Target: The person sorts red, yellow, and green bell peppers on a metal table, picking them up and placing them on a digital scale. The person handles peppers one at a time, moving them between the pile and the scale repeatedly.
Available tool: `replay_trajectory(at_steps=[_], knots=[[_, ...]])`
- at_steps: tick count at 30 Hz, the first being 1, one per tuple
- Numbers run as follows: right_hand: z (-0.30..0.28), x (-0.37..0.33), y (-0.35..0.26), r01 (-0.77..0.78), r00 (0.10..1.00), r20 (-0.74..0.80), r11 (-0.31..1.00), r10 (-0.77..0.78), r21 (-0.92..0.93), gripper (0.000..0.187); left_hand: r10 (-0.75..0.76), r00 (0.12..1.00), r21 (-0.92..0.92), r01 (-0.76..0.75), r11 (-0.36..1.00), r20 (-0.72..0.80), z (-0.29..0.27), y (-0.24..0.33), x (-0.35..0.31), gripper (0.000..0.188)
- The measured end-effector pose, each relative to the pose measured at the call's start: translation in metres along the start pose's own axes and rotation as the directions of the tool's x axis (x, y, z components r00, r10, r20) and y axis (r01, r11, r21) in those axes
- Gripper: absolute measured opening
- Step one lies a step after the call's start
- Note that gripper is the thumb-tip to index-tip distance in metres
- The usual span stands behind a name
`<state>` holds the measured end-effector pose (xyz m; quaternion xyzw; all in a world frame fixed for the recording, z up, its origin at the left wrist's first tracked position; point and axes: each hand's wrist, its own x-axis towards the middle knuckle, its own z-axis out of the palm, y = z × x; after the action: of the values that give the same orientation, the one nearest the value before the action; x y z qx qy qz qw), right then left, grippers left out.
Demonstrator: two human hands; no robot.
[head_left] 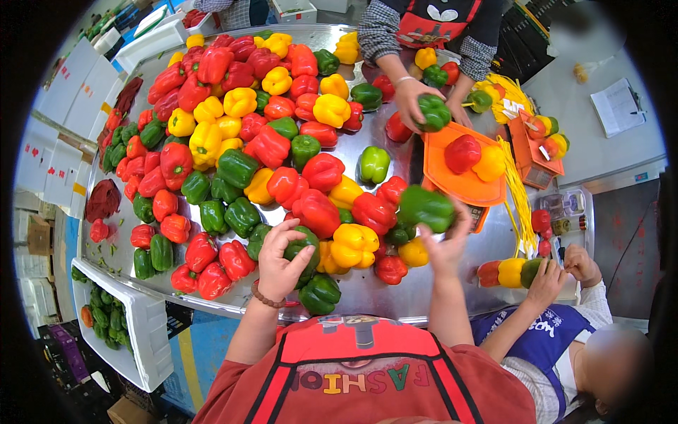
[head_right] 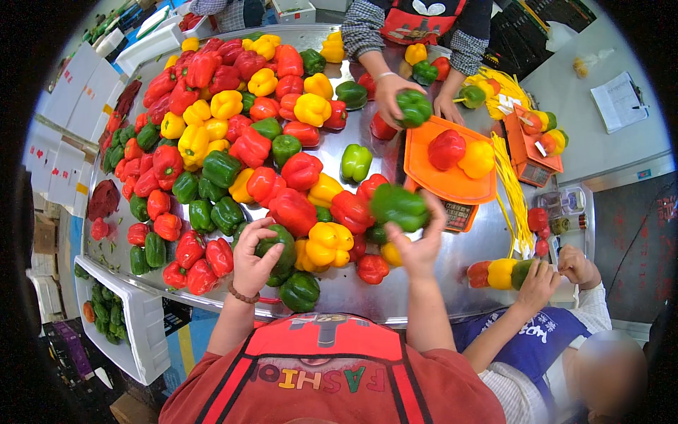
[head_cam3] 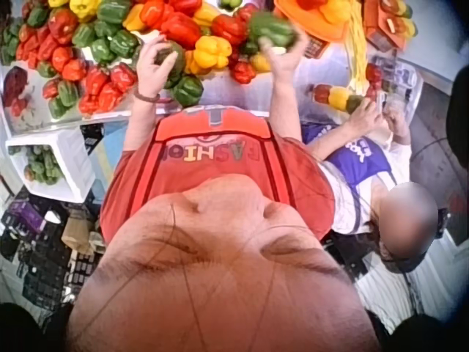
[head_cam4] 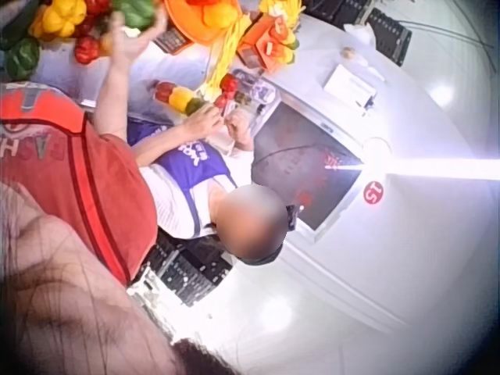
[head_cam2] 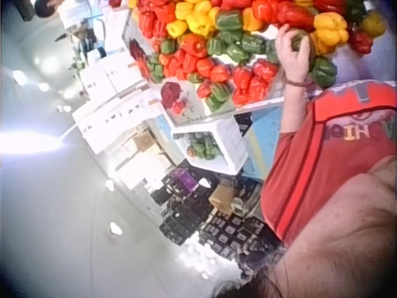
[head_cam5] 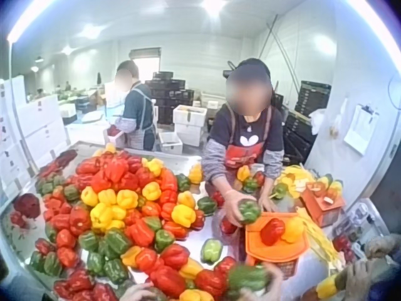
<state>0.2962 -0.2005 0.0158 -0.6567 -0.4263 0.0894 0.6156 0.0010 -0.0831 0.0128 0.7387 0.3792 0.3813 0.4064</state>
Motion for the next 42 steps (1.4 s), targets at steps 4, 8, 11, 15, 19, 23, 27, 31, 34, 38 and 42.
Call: replay_trajectory(at_steps=[4,8,11,15,19,23,27,31,34,38,42], knots=[[-0.053,0.057,0.028,-0.071,0.959,-0.282,0.939,-0.028,-0.336,0.068,0.146,0.989,0.247,-0.140,0.959,-0.004,0.009,0.003,0.004,0.023],[-0.071,0.092,0.056,-0.008,0.978,-0.147,0.678,-0.148,-0.735,0.073,0.183,0.982,0.318,-0.163,0.934,-0.036,0.014,0.001,0.005,0.023],[-0.073,0.088,0.057,-0.181,0.948,-0.314,0.894,0.048,-0.409,0.079,0.195,0.980,0.319,-0.174,0.932,-0.035,0.015,0.000,0.004,0.022],[-0.079,0.050,0.071,-0.206,0.884,-0.450,0.969,0.125,-0.137,0.069,0.199,0.979,0.325,-0.174,0.929,-0.046,0.014,0.000,0.004,0.022],[-0.089,0.017,0.089,-0.282,0.806,-0.551,0.959,0.219,-0.033,0.053,0.189,0.981,0.322,-0.165,0.932,-0.045,0.013,0.002,0.005,0.022],[-0.087,0.017,0.089,-0.339,0.733,-0.585,0.932,0.347,0.129,0.045,0.176,0.984,0.312,-0.158,0.937,-0.029,0.013,0.000,0.004,0.024],[-0.078,0.025,0.075,-0.293,0.755,-0.576,0.947,0.312,0.128,0.042,0.181,0.983,0.302,-0.166,0.939,-0.023,0.012,0.000,0.005,0.026],[-0.077,0.025,0.080,-0.255,0.786,-0.545,0.956,0.291,0.142,0.039,0.099,0.992,0.144,-0.086,0.986,-0.084,0.005,0.000,0.001,0.029],[-0.085,0.026,0.109,-0.239,0.815,-0.531,0.969,0.232,0.056,0.039,0.032,0.987,0.052,-0.024,0.998,-0.155,-0.003,-0.010,-0.003,0.030],[-0.093,0.046,0.102,-0.264,0.866,-0.471,0.952,0.165,-0.152,0.052,0.000,0.985,0.091,0.016,0.996,-0.172,-0.025,-0.015,-0.008,0.033],[-0.068,0.080,0.073,-0.156,0.925,-0.376,0.956,0.054,-0.249,0.073,-0.058,0.998,0.182,0.052,0.982,0.032,-0.034,-0.018,-0.017,0.068]])
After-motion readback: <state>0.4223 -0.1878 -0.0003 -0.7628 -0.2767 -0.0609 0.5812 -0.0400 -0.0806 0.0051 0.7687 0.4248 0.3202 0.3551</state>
